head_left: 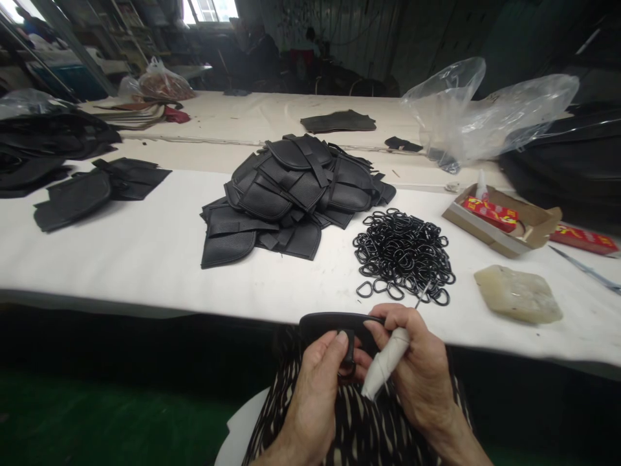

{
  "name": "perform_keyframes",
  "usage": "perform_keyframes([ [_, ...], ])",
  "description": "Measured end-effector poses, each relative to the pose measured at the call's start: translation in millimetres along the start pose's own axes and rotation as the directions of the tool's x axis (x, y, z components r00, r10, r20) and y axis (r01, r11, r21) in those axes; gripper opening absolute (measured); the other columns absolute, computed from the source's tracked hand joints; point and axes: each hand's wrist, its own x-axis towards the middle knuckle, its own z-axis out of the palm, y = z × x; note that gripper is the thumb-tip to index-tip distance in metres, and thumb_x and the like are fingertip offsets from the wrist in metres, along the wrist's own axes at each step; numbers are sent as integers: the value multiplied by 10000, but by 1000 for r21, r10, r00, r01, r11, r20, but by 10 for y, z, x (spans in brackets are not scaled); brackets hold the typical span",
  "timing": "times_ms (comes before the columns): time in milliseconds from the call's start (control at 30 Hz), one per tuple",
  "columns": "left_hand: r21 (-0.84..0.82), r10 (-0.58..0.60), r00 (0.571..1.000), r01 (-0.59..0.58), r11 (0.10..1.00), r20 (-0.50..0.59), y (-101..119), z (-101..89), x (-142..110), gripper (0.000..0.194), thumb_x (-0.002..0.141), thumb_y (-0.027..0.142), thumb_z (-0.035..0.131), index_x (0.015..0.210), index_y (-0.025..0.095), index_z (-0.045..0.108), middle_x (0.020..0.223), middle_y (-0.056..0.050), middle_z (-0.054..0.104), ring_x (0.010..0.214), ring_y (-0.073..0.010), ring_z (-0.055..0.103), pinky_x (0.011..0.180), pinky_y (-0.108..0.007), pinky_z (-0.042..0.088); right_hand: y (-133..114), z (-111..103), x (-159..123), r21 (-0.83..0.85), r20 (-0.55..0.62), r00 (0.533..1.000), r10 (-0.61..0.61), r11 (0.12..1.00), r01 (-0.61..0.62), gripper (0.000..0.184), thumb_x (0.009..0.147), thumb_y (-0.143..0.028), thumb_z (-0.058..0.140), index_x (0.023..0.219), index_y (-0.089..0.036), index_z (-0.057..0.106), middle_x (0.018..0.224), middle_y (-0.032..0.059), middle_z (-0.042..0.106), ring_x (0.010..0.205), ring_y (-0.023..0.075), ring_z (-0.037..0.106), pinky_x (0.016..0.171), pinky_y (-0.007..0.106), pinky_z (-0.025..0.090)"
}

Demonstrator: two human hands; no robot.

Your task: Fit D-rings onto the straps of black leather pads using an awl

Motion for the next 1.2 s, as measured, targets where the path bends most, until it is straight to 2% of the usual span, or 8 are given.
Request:
perform_keyframes([
  [200,-35,-33,999,32,999,-26,7,-10,7,245,866,368,531,774,144,572,664,-25,629,612,-121,581,613,-231,415,-25,-18,52,-230,-42,982,-186,958,172,136,832,-223,602,786,-239,475,841,7,616,752,152,632,552,205,544],
  [400,-108,-38,997,30,994,-68,-11,8,14,215,811,345,612,736,146,578,671,-13,614,625,-126,569,618,-241,415,48,-54,59,-421,32,928,-371,837,349,134,840,-148,581,806,-222,474,950,70,611,828,186,606,649,302,538],
  [467,-142,-26,995,12,990,-98,-33,12,17,209,776,336,653,720,149,578,673,-4,604,633,-122,555,622,-239,413,30,-57,57,-511,66,862,-503,725,462,132,828,-125,594,814,-206,491,998,104,622,879,219,600,686,361,538],
  [567,-180,-39,976,0,984,-214,-74,3,17,213,701,317,726,749,156,596,693,6,608,657,-122,542,641,-243,418,-37,-50,50,-610,130,711,-691,510,606,155,796,-69,624,838,-166,510,1068,178,633,956,282,588,744,454,511],
  [633,-184,-48,961,-2,983,-271,-94,-9,15,237,663,309,758,770,158,609,705,6,616,669,-125,540,656,-250,425,-71,-40,45,-630,165,660,-733,437,642,144,798,-46,613,831,-143,511,1091,218,625,988,305,580,779,489,487],
  [867,-164,-36,959,-11,986,-281,-126,-45,34,219,669,304,757,775,153,639,741,-20,660,740,-155,570,731,-280,437,-40,-1,62,-632,208,685,-698,438,639,104,827,-42,560,829,-132,508,1148,233,606,1036,327,566,810,501,465],
  [1000,-67,46,977,-61,996,-211,-148,-78,38,192,721,331,713,738,147,659,736,-17,653,720,-147,561,704,-255,428,-37,3,68,-637,189,692,-697,449,626,95,826,-58,575,843,-123,508,1134,244,611,1039,340,565,809,509,463],
  [1200,24,113,990,-111,993,-87,-121,-78,45,204,798,323,634,717,137,663,681,-3,623,671,-126,522,666,-226,407,6,-11,52,-646,278,706,-651,418,639,96,850,-39,488,857,-129,522,1245,221,547,1154,317,498,912,492,416],
])
